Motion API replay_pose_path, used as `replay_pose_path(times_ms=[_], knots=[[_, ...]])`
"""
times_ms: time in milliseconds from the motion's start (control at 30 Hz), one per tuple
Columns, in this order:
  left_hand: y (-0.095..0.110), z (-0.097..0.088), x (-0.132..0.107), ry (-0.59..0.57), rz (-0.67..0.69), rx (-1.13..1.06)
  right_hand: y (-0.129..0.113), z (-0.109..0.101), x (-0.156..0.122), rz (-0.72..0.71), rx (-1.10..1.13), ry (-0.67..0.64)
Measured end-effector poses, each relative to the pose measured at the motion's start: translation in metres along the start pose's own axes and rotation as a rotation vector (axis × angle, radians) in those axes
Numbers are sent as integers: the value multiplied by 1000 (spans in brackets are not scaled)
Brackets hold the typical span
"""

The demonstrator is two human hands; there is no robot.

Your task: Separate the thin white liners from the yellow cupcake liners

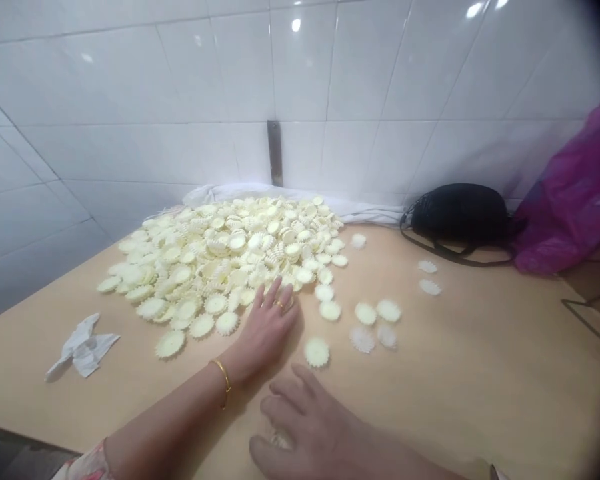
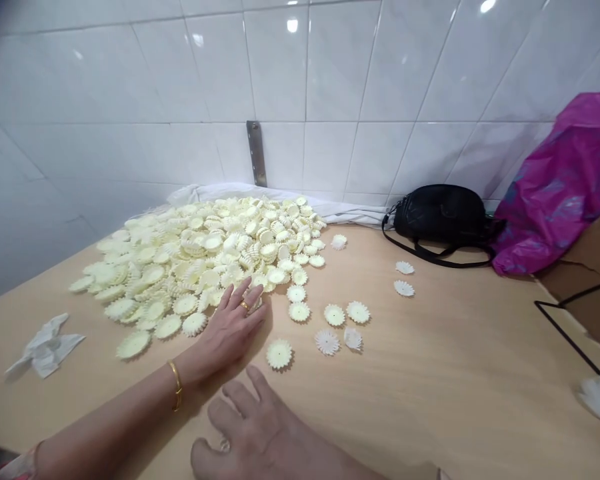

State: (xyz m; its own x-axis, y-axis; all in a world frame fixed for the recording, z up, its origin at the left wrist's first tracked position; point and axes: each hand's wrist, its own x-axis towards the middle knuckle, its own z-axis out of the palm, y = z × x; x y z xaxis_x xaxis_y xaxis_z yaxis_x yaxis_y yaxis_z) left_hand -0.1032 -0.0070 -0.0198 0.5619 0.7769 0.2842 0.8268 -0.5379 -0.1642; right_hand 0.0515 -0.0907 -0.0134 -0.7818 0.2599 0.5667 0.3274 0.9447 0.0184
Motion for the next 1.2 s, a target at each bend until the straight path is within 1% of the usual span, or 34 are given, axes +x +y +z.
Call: replay_pose_path(times_ms=[33,67,100,167,200,267,333,367,500,567,600,667,700,733,800,833,867,900,967,1033,1100,1167,1200], knots=[[1,0,2,10,4,4,-4,9,-6,-17,-72,28],[3,-1,5,21,17,3,-5,14,-11,0,-100,-4],[6,-1,8,30,33,-2,-3,16,-14,17,-90,-67],[14,-2,16,46,68,-24,3,10,-16,84,-54,-188],[19,-3,20,52,98,-40,7,6,-16,111,-36,-227],[28,-2,30,49,173,-73,14,-2,-17,146,-24,-260],[34,1,38,32,231,-93,19,-4,-19,148,-30,-261],[34,2,42,24,234,-91,21,-5,-20,144,-37,-255],[26,7,51,14,160,-54,27,-11,-24,123,-54,-175],[22,7,49,21,150,-64,33,-19,-28,164,-99,-100],[21,6,48,36,149,-82,40,-23,-31,210,-138,-51],[24,3,42,117,136,-144,62,-32,-42,359,-229,61],[28,1,39,165,132,-180,77,-38,-50,460,-271,131],[32,-3,38,172,147,-225,95,-43,-58,574,-297,186],[43,-11,39,171,174,-311,132,-54,-78,813,-297,214],[48,-16,42,157,171,-341,149,-59,-88,938,-294,225],[53,-20,48,119,157,-360,163,-63,-97,987,-287,225],[57,-22,56,81,128,-372,173,-66,-105,1010,-271,219],[64,-21,75,21,42,-377,182,-66,-115,1020,-217,182],[69,-13,94,-56,-18,-360,177,-63,-118,985,-152,117],[74,-2,107,-135,-20,-366,166,-58,-117,937,-104,21],[80,6,114,-197,-22,-379,158,-53,-113,925,-63,-73],[82,8,116,-222,-32,-395,156,-51,-111,942,-38,-101]])
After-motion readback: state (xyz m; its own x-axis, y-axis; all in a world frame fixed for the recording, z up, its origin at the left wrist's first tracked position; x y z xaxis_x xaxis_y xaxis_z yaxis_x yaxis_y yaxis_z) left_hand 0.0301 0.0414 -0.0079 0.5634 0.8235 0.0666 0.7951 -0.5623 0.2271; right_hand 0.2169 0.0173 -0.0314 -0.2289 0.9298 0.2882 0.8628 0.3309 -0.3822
